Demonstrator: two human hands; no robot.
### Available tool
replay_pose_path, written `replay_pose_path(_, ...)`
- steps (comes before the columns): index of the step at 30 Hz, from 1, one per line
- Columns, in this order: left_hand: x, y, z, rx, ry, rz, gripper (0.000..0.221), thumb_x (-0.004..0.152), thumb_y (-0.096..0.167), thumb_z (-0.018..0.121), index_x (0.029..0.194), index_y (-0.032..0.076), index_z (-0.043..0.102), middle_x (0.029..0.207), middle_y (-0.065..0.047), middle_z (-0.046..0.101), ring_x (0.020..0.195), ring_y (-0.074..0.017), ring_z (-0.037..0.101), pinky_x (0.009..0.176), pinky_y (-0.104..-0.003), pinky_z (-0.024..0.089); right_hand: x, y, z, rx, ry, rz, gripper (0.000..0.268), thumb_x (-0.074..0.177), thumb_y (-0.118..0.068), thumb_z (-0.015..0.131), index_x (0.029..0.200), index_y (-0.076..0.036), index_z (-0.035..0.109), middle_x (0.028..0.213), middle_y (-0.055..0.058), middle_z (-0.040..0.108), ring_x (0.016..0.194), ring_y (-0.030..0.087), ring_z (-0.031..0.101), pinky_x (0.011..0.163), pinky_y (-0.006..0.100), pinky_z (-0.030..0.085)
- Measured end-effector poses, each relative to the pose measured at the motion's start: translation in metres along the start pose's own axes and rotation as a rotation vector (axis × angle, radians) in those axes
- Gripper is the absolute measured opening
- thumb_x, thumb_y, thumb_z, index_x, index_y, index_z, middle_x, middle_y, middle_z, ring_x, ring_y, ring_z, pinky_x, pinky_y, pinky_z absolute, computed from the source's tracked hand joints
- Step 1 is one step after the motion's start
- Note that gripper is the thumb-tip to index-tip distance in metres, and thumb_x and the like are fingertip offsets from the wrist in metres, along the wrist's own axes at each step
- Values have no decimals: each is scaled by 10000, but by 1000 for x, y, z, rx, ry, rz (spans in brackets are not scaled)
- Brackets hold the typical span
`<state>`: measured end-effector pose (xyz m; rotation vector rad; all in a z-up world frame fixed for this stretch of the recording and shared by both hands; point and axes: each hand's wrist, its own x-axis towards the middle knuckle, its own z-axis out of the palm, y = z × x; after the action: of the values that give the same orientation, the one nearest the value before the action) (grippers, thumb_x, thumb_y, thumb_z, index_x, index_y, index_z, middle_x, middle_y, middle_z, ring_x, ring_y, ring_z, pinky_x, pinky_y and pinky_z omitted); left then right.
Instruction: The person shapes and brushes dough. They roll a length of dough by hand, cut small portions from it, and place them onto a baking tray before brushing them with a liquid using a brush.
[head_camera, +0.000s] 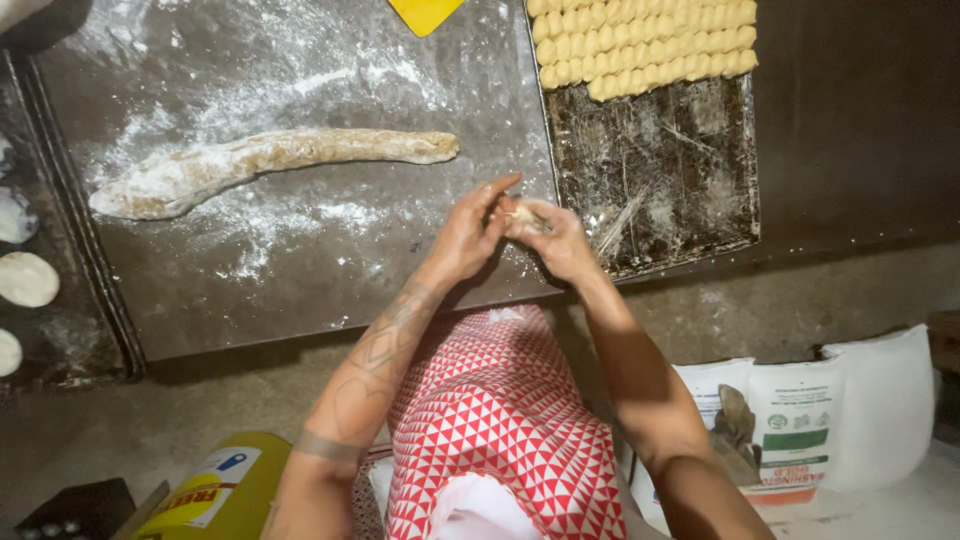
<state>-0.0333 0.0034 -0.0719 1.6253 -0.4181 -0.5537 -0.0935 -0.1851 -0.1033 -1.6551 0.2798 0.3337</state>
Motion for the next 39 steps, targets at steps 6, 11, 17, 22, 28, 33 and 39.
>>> replay_pose_path(6,-5,-21,-12,532,223,-352,227,1014,221,751,1015,-1,704,799,-167,689,772,-312,703,740,-391,546,-12,-31,46,-113,210,-135,366,998,-50,574,1346,-35,687,1327,188,718,1222,271,687,1070,388,558)
replay_pose_path(11,-4,-43,-13,401,382,-53,158,979,153,688,920,25,760,865,-203,717,789,-352,698,668,-419,535,-12,-36,81,-732,214,-716,637,830,118,534,1462,32,513,1517,309,489,1409,472,411,1156,579,346)
replay_pose_path(17,4,-51,-66,162,467,-343,180,840,181,699,868,6,727,827,-186,756,755,-334,752,656,-431,556,76,-34,66,-463,-17,-418,526,1042,-31,490,1538,-192,557,1346,115,600,1298,294,572,1208,445,456)
replay_pose_path(22,37,-75,-85,252,654,-101,213,875,199,708,940,-4,716,879,-201,741,839,-349,755,719,-435,567,121,-53,78,-818,74,-660,435,825,-132,780,1241,-80,662,1181,161,590,1168,373,528,1009,528,374)
replay_pose_path(28,40,-56,-90,454,617,-115,160,900,175,744,934,19,751,894,-208,752,841,-369,730,712,-448,562,113,-82,64,-887,-58,-176,274,859,-144,725,1095,-33,639,1130,147,557,1018,318,616,883,458,521)
replay_pose_path(33,20,-8,-82,-161,421,-230,141,895,123,684,1001,42,636,897,-43,750,728,-165,738,623,-363,592,52,-150,24,-641,9,-462,356,854,-94,733,1179,4,626,1081,144,620,992,288,654,879,433,554)
replay_pose_path(39,11,25,-62,301,330,44,177,903,145,758,989,17,671,862,-142,731,776,-252,719,675,-393,553,27,-193,37,-745,-105,-580,168,909,-72,778,1060,-20,727,981,124,691,891,250,684,800,421,581)
